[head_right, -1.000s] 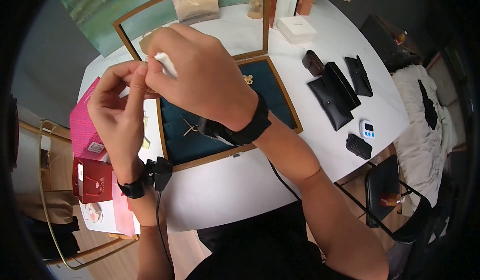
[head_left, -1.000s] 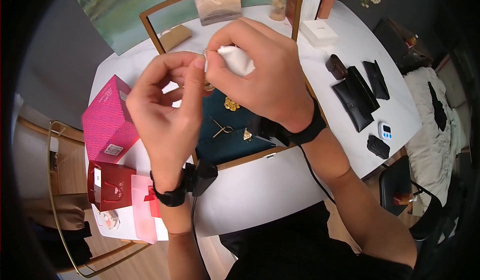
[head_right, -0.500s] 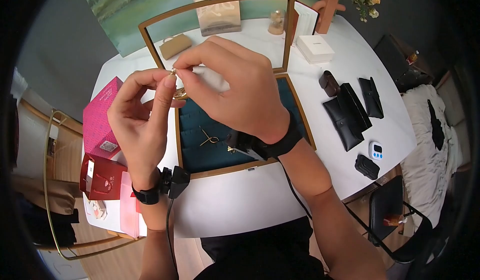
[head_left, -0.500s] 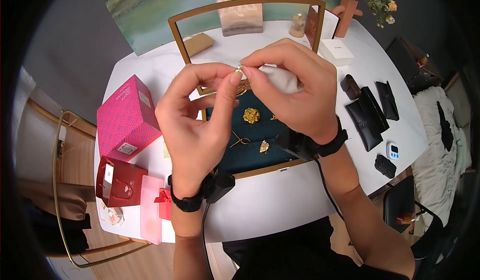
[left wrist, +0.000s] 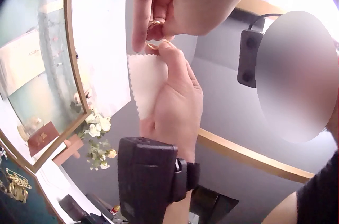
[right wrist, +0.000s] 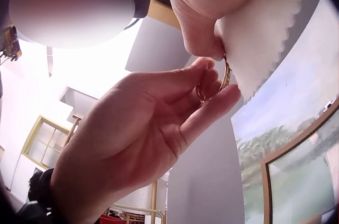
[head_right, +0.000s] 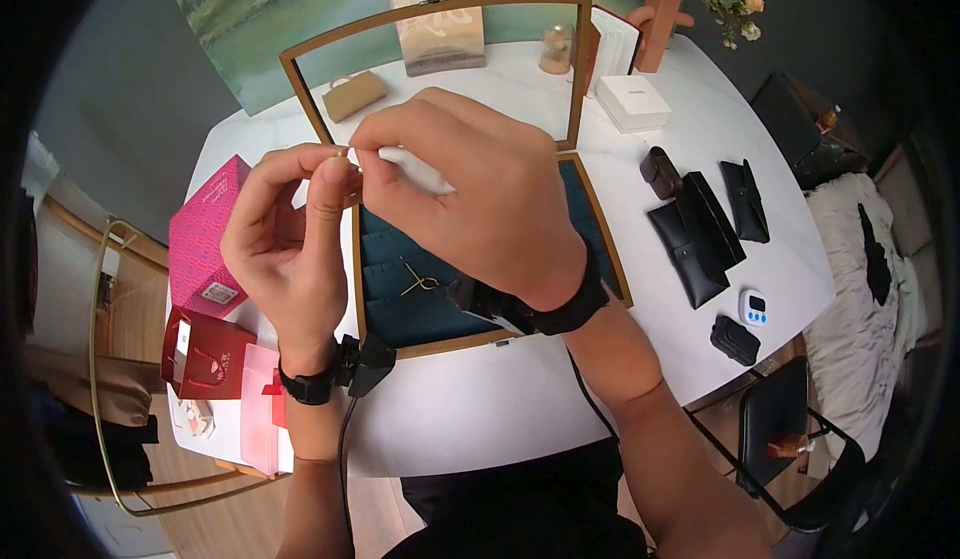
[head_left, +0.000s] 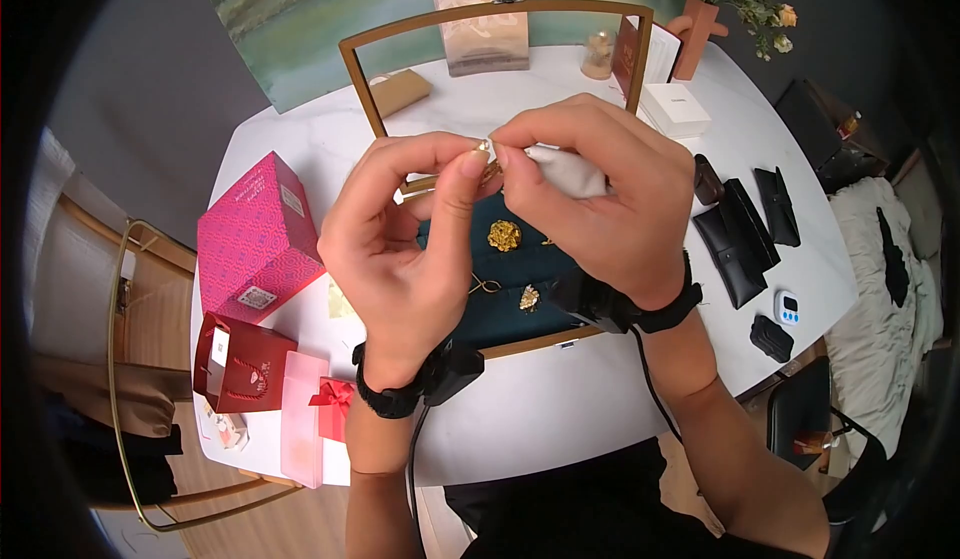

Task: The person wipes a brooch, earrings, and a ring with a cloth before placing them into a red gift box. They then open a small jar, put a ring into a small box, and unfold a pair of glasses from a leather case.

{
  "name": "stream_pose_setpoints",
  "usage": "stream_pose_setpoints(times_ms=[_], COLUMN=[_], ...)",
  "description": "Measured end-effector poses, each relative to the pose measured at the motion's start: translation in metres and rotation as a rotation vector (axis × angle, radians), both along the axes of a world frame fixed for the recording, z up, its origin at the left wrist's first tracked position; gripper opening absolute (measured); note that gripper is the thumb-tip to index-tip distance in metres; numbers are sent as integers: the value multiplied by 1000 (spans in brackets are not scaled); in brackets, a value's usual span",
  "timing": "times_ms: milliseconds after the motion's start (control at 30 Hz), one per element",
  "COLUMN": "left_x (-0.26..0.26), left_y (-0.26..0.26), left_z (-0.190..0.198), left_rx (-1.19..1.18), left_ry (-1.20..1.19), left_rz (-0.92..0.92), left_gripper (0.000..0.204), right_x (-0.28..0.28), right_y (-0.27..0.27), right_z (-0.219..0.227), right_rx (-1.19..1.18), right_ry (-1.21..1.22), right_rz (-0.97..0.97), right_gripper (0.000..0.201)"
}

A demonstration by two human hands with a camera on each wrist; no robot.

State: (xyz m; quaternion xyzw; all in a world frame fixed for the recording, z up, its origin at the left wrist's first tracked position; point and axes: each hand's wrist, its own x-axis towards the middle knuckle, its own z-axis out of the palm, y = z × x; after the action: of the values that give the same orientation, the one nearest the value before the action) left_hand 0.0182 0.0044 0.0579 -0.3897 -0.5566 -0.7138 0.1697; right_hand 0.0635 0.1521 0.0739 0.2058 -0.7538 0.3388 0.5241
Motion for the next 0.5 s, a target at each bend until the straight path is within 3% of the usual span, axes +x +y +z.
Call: stream_pose_setpoints(times_ms=[367, 500], left_x=[-4, -6], left_y=[-8, -8], left_z=[5, 5], left_rx=[-123, -170], left_ry=[3, 4], left_rz=[36, 143], left_gripper=[10, 8], right_x=[-9, -13], right_y=[12, 9], right_z=[-6, -10], right_rx=[72, -153], right_ry=[-48, -214], right_rz=[96, 265], right_gripper=[15, 18])
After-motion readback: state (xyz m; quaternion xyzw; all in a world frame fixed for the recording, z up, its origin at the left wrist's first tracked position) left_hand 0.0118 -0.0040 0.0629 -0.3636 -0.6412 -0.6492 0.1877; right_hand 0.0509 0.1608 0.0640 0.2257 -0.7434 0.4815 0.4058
